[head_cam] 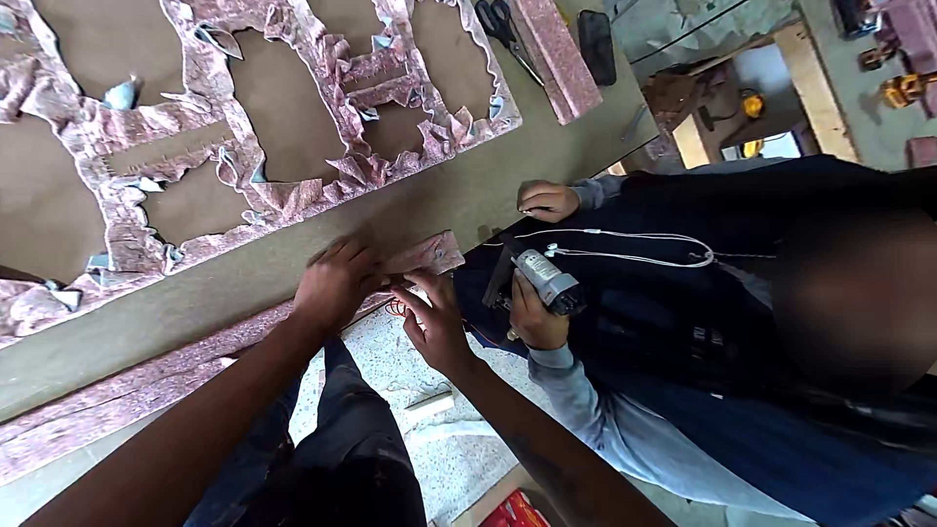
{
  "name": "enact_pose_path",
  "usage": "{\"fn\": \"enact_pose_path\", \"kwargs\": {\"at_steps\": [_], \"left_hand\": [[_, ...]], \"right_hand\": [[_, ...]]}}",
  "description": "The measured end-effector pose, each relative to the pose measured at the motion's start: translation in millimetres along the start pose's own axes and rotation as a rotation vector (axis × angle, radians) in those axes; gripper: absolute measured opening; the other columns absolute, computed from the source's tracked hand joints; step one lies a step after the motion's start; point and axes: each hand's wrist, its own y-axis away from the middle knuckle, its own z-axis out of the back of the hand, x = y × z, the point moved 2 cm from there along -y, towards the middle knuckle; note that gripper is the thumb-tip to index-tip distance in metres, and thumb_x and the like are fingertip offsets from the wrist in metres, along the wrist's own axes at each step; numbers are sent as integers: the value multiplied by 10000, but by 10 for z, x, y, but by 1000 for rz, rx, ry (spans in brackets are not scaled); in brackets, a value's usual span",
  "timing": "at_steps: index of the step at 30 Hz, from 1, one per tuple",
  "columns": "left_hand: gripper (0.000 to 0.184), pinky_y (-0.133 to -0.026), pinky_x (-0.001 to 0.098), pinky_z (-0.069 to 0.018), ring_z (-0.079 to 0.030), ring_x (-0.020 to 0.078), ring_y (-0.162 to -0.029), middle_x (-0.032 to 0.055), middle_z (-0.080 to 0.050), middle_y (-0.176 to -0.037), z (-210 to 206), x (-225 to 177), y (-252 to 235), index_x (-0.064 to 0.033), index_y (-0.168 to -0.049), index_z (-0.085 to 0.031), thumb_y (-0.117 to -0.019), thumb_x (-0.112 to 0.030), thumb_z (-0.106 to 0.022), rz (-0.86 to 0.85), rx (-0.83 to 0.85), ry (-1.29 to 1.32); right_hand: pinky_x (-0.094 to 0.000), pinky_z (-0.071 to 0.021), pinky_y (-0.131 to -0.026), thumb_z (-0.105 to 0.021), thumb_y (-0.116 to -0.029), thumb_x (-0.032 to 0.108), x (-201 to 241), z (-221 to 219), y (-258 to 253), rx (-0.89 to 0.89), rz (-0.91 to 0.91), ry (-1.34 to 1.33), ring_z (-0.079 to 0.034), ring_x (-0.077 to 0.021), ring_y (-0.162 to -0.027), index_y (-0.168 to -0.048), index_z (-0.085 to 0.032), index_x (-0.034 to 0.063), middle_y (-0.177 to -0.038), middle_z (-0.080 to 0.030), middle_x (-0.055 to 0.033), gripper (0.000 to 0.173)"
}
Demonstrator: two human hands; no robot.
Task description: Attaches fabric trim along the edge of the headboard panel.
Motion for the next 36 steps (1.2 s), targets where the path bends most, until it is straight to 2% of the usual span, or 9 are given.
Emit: {"fn": "enact_pose_path", "kwargs": {"at_steps": [3,5,7,13,17,21,28,36], "left_hand": [[239,-825,481,-594,-689,201,-1001,-4,-700,-1069,-14,27,-37,-241,-1142,-743,-1004,-409,-642,35,-34,50],[206,-744,487,-592,-700,186,-901,-20,-708,-1010,-30,37,-69,-235,-1063,-760,-1012,-386,-629,69,-64,77],[194,-698,480,-585,-697,170,-853,-34,-708,-969,-37,45,-108,-231,-1012,-766,-1011,-373,-634,92,-71,92],[231,-680,464,-577,-693,153,-830,-50,-705,-944,-20,155,-197,-239,-979,-765,-1013,-413,-617,13,-13,84],[235,-658,453,-573,-695,142,-807,-56,-711,-924,-5,207,-228,-238,-968,-766,-1009,-414,-617,-43,-26,83],[240,-608,424,-544,-666,131,-750,-59,-680,-870,-7,230,-231,-235,-950,-761,-1012,-411,-608,-65,-29,85],[229,-587,410,-524,-660,126,-731,-57,-679,-856,-28,268,-234,-228,-943,-767,-1002,-395,-621,-82,-63,107],[225,-586,374,-517,-654,100,-722,-70,-688,-853,-19,265,-233,-227,-945,-771,-1004,-385,-623,-86,-71,106]], "right_hand": [[-479,-440,-1127,-632,-940,115,-11,-19,29,-29,8,21,-488,-214,-1381,-1283,-730,257,-1402,-616,22,383],[-480,-439,-1132,-643,-932,110,1,-27,40,-45,2,21,-493,-217,-1375,-1286,-727,243,-1378,-624,19,387],[-475,-436,-1146,-651,-929,112,7,-15,35,-40,-10,22,-494,-215,-1375,-1295,-721,231,-1376,-624,19,391],[-452,-468,-1085,-666,-937,166,80,-1,-44,-42,-57,73,-526,-204,-1302,-1319,-705,264,-1306,-633,9,396],[-450,-463,-1091,-654,-932,124,-1,-28,-45,-63,2,18,-530,-213,-1287,-1257,-741,258,-1265,-640,0,362],[-449,-462,-1084,-654,-929,104,-172,-125,61,-103,82,-12,-540,-213,-1284,-1251,-739,261,-1293,-645,1,368],[-427,-446,-1074,-683,-925,107,-294,-306,147,-244,149,-63,-532,-212,-1278,-1210,-745,222,-1323,-642,19,313],[-422,-451,-1063,-686,-914,93,-297,-327,150,-253,138,-100,-538,-213,-1260,-1202,-748,227,-1306,-643,8,324]]}}
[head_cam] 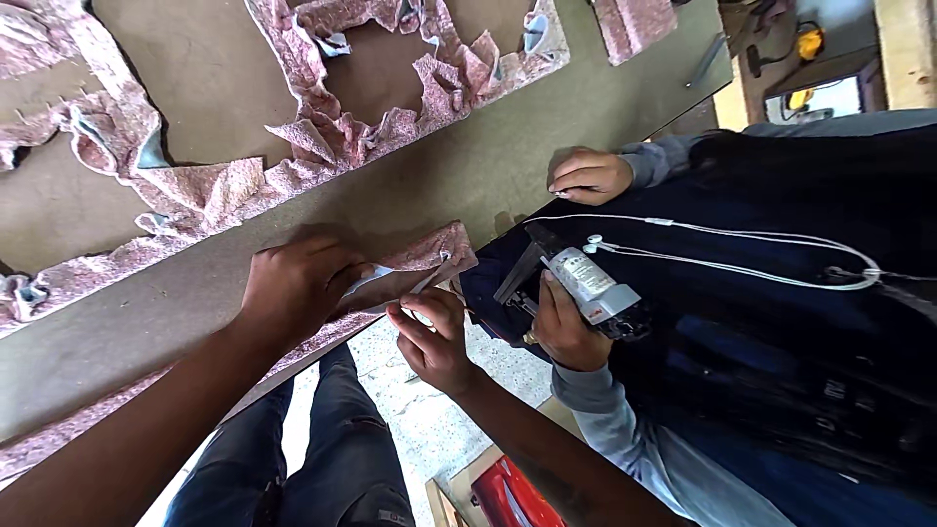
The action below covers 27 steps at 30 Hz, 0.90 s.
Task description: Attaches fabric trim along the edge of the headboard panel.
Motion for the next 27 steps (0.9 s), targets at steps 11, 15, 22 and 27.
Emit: {"fn": "enact_pose_path", "kwargs": {"at_steps": [11,15,22,27], "left_hand": [[231,-580,367,-525,-649,96,-716,-81,-670,-839,-8,6,13,-239,-956,-771,-1006,-404,-617,7,-6,-12],[229,-583,382,-527,-651,114,-719,-66,-667,-841,3,-9,12,-229,-963,-772,-1004,-400,-625,3,-6,0],[226,-582,374,-523,-647,101,-719,-76,-665,-834,-9,9,15,-238,-949,-769,-1002,-405,-627,4,-16,-7],[226,-588,372,-539,-654,96,-722,-81,-666,-842,-2,29,20,-255,-947,-772,-1000,-421,-628,28,-11,-30]], "right_hand": [[-418,-465,-1066,-668,-918,94,20,-3,-8,2,-24,-10,-537,-208,-1275,-1196,-751,219,-1300,-643,14,316],[-417,-468,-1063,-667,-913,88,21,10,-17,2,-24,-25,-542,-202,-1261,-1190,-753,216,-1286,-644,13,317],[-424,-468,-1077,-656,-917,89,27,-3,-20,3,-31,-33,-536,-206,-1279,-1185,-751,218,-1301,-635,14,313],[-428,-469,-1085,-648,-922,94,39,-25,-22,3,-40,-7,-523,-204,-1303,-1225,-741,249,-1320,-632,33,353]]}}
